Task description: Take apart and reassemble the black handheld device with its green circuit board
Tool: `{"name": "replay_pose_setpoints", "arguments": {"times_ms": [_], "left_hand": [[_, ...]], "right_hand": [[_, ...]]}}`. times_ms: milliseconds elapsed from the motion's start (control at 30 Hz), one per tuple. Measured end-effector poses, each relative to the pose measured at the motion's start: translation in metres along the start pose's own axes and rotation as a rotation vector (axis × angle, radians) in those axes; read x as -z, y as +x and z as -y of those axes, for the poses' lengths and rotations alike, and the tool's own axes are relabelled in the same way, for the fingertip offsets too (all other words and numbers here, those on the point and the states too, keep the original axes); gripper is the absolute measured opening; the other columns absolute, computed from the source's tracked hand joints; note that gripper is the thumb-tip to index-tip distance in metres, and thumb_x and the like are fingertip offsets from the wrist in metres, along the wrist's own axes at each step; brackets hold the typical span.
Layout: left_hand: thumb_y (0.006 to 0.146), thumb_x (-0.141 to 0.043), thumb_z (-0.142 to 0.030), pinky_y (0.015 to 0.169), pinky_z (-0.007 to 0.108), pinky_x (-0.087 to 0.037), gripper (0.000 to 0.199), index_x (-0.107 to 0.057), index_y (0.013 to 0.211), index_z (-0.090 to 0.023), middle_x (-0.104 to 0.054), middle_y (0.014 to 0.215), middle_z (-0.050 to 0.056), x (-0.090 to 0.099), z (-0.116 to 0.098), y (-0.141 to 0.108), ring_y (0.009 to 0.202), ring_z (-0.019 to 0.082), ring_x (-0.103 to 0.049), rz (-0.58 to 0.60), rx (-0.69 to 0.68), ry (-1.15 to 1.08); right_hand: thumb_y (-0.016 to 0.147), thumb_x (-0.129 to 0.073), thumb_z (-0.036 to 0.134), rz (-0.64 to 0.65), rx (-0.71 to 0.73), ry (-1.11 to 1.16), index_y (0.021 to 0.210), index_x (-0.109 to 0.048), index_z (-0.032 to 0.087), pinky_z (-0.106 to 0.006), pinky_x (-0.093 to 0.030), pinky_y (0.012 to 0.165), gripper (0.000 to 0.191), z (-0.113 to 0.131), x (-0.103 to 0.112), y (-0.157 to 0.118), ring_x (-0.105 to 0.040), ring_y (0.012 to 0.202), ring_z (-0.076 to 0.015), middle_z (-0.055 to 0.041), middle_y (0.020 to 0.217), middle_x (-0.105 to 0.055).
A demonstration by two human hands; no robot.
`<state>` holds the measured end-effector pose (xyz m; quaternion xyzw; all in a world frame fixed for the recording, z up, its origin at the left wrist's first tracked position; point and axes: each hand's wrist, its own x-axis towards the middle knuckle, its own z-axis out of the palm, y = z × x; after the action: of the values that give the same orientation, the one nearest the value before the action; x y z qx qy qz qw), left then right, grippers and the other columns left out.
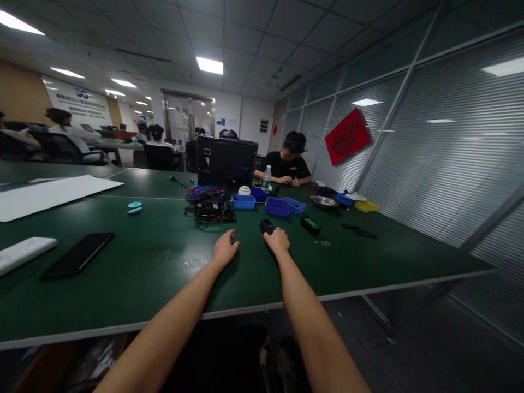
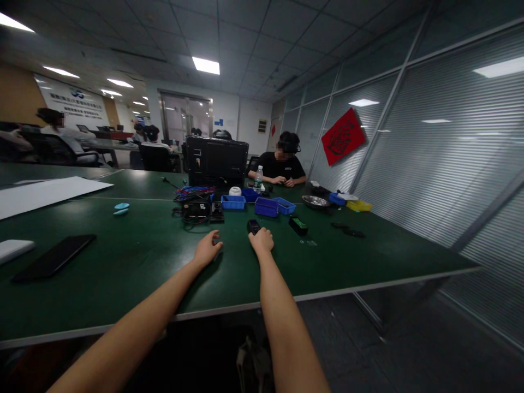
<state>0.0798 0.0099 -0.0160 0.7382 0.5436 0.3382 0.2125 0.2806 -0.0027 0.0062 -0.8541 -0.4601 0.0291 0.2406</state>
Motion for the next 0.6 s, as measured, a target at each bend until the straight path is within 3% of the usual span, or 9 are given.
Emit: {"name": "replay_pose_setpoints", "arguments": {"times_ms": [267,600], "left_hand": [[0.075,-0.054,-0.026,0.08,0.026,-0.042,0.048,-0.045,0.122,-0.019,-0.06,0.109,0.005,0.0,0.002,0.0,0.086,0.015,-0.057,0.004,-0.017,-0.01],[0.075,-0.053,-0.026,0.076,0.026,-0.043,0.046,-0.047,0.12,-0.019,-0.061,0.107,0.004,-0.001,0.004,0.001,0.081,0.014,-0.057,-0.02,-0.035,-0.012]], "right_hand": [[0.075,-0.051,0.043,-0.098,-0.115,0.017,0.112,-0.047,0.007,-0.042,-0.044,0.077,0.053,-0.014,0.003,0.009,-0.051,0.103,-0.0317,-0.0238,0.11,-0.049],[0.077,-0.048,0.043,-0.075,-0.17,0.064,0.117,-0.042,0.006,-0.045,-0.043,0.077,0.054,-0.024,0.01,0.014,-0.049,0.106,-0.0341,-0.0273,0.114,-0.045]]}}
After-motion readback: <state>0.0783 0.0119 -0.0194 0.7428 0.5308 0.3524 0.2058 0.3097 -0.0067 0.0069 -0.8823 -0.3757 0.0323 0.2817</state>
